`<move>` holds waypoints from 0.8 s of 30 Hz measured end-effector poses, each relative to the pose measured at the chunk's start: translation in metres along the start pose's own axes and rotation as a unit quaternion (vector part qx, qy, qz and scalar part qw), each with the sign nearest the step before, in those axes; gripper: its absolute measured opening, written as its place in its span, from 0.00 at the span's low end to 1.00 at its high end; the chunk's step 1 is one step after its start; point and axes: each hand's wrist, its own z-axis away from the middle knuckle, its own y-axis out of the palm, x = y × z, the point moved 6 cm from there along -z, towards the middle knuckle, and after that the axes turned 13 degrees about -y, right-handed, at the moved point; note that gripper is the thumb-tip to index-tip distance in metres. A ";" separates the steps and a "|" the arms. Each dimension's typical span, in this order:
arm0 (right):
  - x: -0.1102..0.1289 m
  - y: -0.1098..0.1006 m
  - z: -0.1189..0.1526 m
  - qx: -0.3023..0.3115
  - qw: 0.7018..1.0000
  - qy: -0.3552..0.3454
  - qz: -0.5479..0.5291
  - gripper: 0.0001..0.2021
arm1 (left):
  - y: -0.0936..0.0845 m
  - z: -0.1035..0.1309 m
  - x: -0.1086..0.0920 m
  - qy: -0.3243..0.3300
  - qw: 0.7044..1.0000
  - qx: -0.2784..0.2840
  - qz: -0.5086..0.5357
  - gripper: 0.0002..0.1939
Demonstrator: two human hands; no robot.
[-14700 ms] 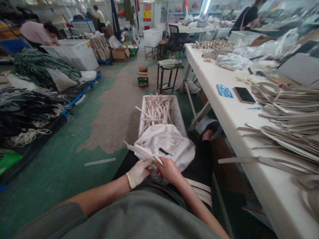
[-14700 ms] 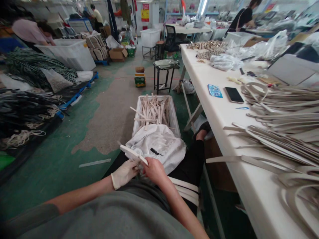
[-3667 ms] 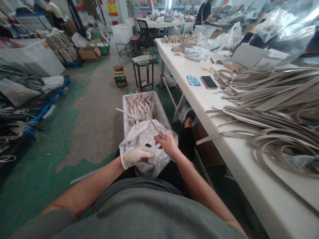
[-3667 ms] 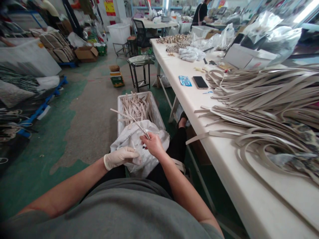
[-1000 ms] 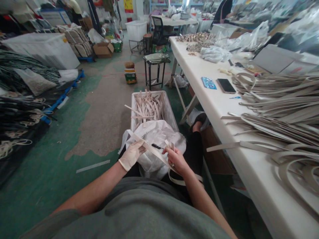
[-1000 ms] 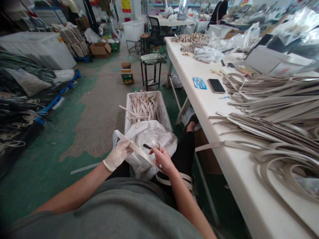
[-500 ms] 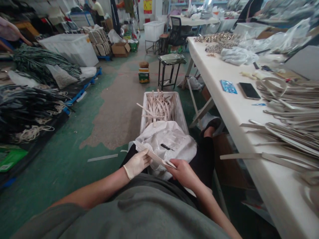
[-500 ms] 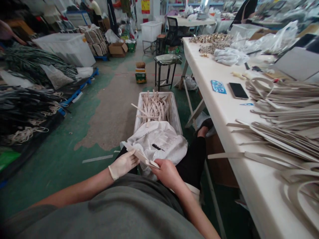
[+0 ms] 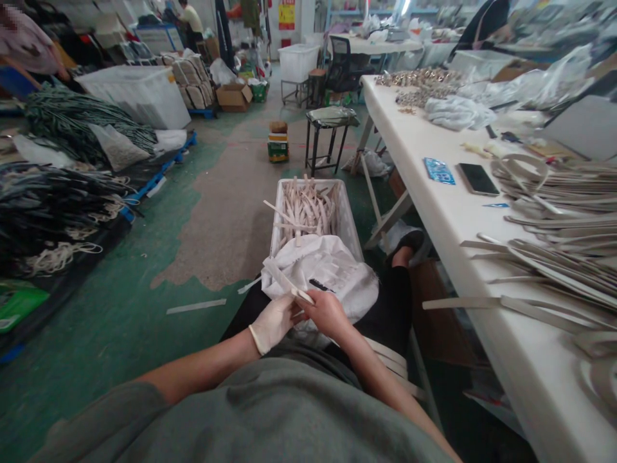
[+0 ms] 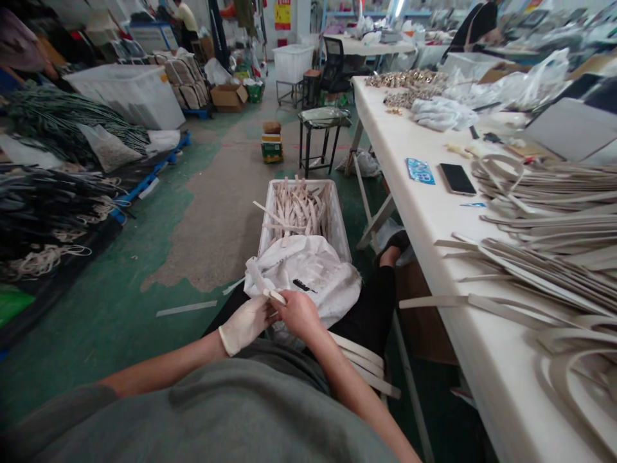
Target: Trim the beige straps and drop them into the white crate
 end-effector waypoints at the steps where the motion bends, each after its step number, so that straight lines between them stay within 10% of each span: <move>1: 0.000 0.002 -0.003 0.002 1.000 -0.002 -0.003 0.17 | 0.000 -0.001 -0.004 0.014 1.000 -0.003 0.001 0.09; 10: 0.005 0.000 -0.011 0.005 0.999 -0.009 0.031 0.16 | -0.008 0.000 -0.023 0.071 0.997 -0.010 -0.031 0.14; 17: 0.021 0.004 -0.014 0.020 0.997 -0.055 -0.052 0.16 | -0.009 0.039 -0.099 0.356 0.929 -0.078 -0.066 0.17; 24: -0.007 0.018 0.008 0.091 0.989 0.002 -0.113 0.15 | -0.046 0.001 -0.038 0.048 0.991 -0.096 0.081 0.12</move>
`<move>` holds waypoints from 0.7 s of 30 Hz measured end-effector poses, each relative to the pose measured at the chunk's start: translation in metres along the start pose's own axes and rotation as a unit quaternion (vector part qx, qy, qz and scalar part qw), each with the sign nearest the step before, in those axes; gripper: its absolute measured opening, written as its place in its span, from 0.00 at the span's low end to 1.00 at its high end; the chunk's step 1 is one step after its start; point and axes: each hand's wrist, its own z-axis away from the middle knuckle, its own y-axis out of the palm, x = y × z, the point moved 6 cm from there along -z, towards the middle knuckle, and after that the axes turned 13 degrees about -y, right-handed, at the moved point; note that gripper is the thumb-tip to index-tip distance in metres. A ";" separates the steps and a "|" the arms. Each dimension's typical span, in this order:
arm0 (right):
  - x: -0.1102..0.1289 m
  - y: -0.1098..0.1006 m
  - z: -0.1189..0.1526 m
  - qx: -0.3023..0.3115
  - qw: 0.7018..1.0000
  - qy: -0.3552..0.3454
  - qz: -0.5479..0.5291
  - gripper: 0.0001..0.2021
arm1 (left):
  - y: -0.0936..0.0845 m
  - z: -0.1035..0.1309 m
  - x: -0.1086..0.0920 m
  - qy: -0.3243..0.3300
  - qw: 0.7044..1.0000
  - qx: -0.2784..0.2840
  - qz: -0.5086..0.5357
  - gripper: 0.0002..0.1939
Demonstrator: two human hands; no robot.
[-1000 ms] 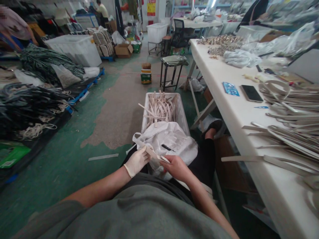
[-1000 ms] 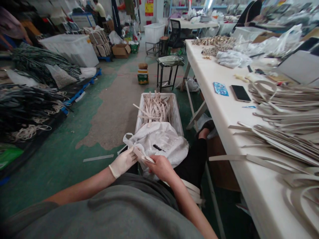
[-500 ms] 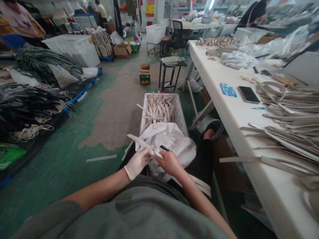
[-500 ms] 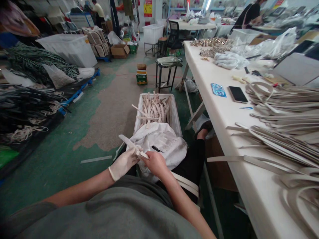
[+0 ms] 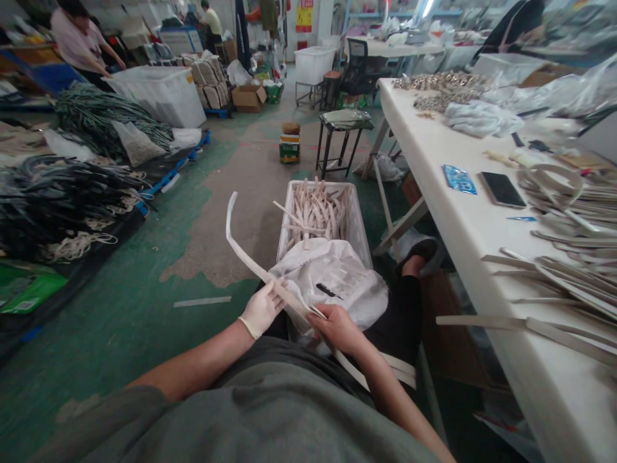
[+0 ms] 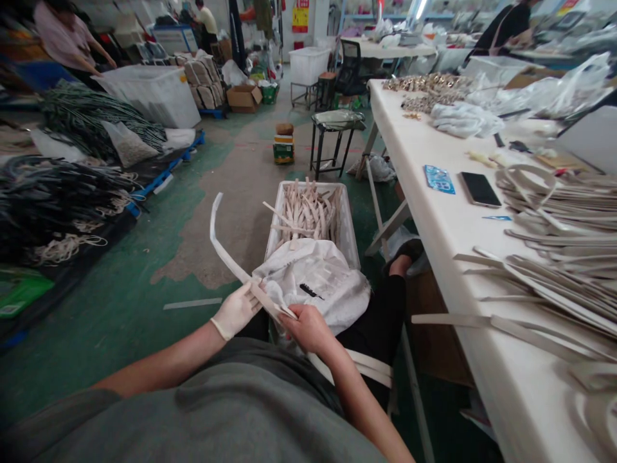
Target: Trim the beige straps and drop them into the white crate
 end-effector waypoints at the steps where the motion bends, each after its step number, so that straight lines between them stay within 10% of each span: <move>1: -0.003 -0.001 0.003 0.006 1.000 0.009 0.020 0.15 | -0.004 -0.004 0.009 -0.024 1.000 -0.005 0.002 0.12; 11: 0.010 -0.009 0.006 0.002 0.991 -0.005 0.131 0.15 | 0.027 0.005 0.057 -0.090 0.991 0.081 -0.055 0.13; 21: -0.002 -0.008 0.016 -0.007 1.000 0.006 0.003 0.12 | 0.017 0.016 0.026 -0.064 0.997 0.042 0.029 0.11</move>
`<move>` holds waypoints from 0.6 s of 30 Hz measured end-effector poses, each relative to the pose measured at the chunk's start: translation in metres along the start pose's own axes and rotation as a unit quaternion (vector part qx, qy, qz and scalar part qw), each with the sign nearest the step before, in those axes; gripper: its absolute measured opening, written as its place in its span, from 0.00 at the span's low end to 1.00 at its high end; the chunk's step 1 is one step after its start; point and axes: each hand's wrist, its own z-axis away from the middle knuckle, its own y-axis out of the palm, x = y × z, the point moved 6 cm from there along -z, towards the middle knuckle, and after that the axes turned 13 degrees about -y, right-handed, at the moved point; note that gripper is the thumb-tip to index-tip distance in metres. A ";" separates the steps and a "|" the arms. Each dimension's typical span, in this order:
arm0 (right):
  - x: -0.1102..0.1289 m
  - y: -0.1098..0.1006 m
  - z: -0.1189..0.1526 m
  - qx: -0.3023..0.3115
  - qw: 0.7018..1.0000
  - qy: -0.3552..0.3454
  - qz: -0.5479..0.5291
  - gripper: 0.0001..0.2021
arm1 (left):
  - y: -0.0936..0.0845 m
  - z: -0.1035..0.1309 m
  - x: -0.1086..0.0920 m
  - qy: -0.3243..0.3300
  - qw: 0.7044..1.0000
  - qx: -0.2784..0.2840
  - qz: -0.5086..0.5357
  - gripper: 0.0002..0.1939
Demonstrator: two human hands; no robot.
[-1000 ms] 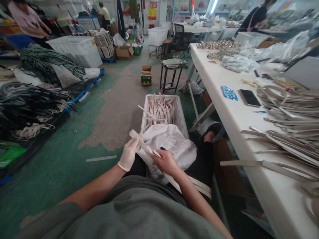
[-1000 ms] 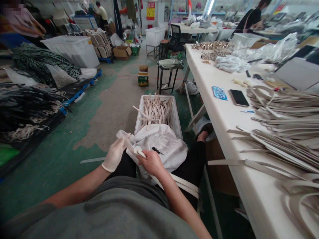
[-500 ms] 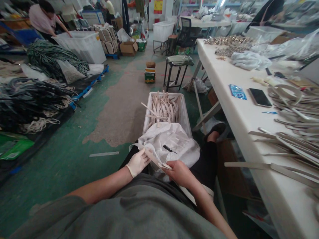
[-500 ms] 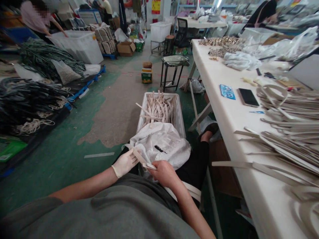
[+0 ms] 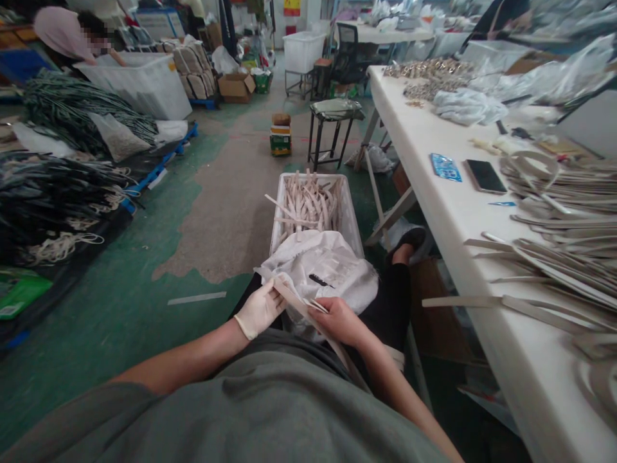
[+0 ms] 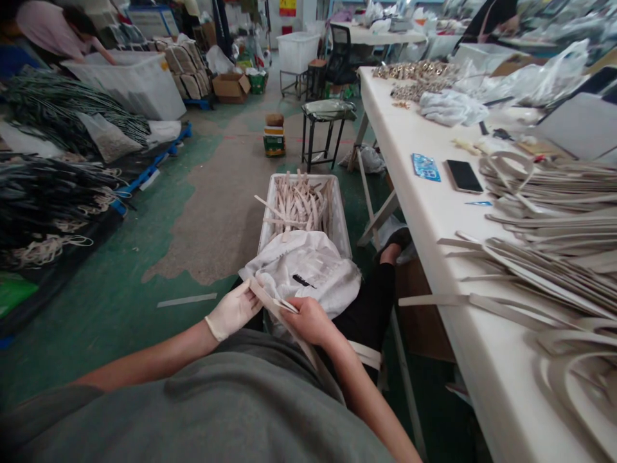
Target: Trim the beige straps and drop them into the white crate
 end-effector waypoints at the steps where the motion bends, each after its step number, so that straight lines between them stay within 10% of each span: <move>1: -0.001 0.000 0.000 0.001 1.000 0.000 0.027 0.12 | 0.001 0.002 0.006 -0.014 1.000 -0.004 -0.003 0.11; 18: 0.006 0.003 -0.025 -0.033 0.990 -0.048 0.128 0.12 | 0.017 0.006 0.042 -0.065 0.992 0.045 -0.094 0.12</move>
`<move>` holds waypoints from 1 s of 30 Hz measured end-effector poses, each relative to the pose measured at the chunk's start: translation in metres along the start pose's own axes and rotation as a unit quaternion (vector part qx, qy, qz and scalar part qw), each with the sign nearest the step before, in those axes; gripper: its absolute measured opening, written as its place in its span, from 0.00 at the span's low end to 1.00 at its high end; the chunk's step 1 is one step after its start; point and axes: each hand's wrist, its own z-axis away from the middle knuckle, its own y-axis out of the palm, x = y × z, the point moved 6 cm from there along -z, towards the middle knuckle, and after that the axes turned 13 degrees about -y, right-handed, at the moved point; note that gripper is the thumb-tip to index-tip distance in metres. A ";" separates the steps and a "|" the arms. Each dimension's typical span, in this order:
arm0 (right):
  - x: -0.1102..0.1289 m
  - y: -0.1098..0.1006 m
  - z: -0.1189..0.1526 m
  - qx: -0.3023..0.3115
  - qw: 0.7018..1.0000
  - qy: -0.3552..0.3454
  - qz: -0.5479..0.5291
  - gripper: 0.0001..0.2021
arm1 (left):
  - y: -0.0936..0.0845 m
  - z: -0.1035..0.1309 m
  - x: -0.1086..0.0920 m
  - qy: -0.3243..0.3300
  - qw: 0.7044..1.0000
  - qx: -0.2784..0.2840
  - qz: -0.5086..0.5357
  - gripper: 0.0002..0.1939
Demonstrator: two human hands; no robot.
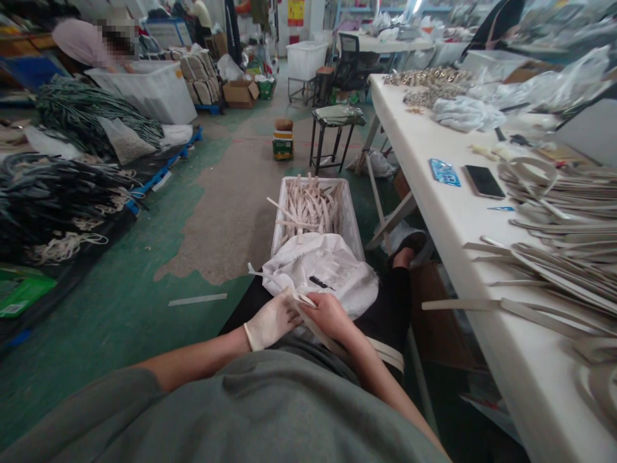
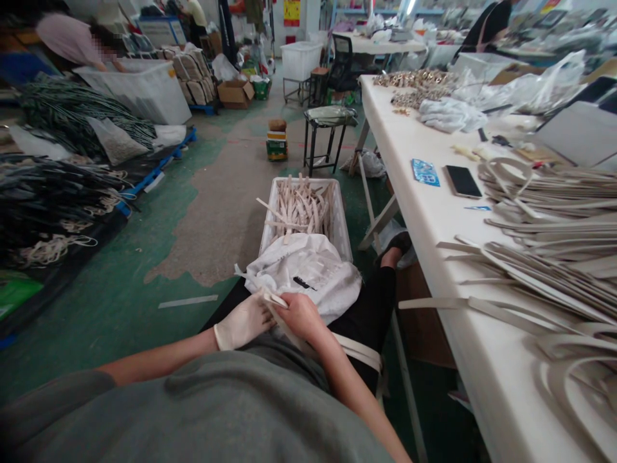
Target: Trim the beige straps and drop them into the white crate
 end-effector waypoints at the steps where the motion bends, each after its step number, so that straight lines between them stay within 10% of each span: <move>1: 0.000 0.001 0.001 0.006 1.000 0.000 -0.007 0.12 | -0.002 -0.001 -0.004 0.000 1.000 -0.003 0.012 0.13; 9: 0.009 -0.003 0.035 0.051 0.998 0.009 -0.023 0.14 | -0.009 -0.006 -0.037 0.086 0.991 -0.052 0.091 0.08; 16: 0.014 -0.011 0.011 0.003 1.000 0.017 0.008 0.11 | 0.011 0.008 -0.030 0.074 0.994 0.006 0.086 0.09; 21: 0.012 -0.007 0.011 0.019 0.999 0.002 -0.031 0.15 | 0.002 0.019 -0.064 0.207 0.975 -0.048 0.070 0.06; 30: 0.003 0.010 0.021 0.064 0.998 0.021 -0.004 0.17 | -0.016 -0.004 -0.010 0.079 0.996 -0.045 0.010 0.09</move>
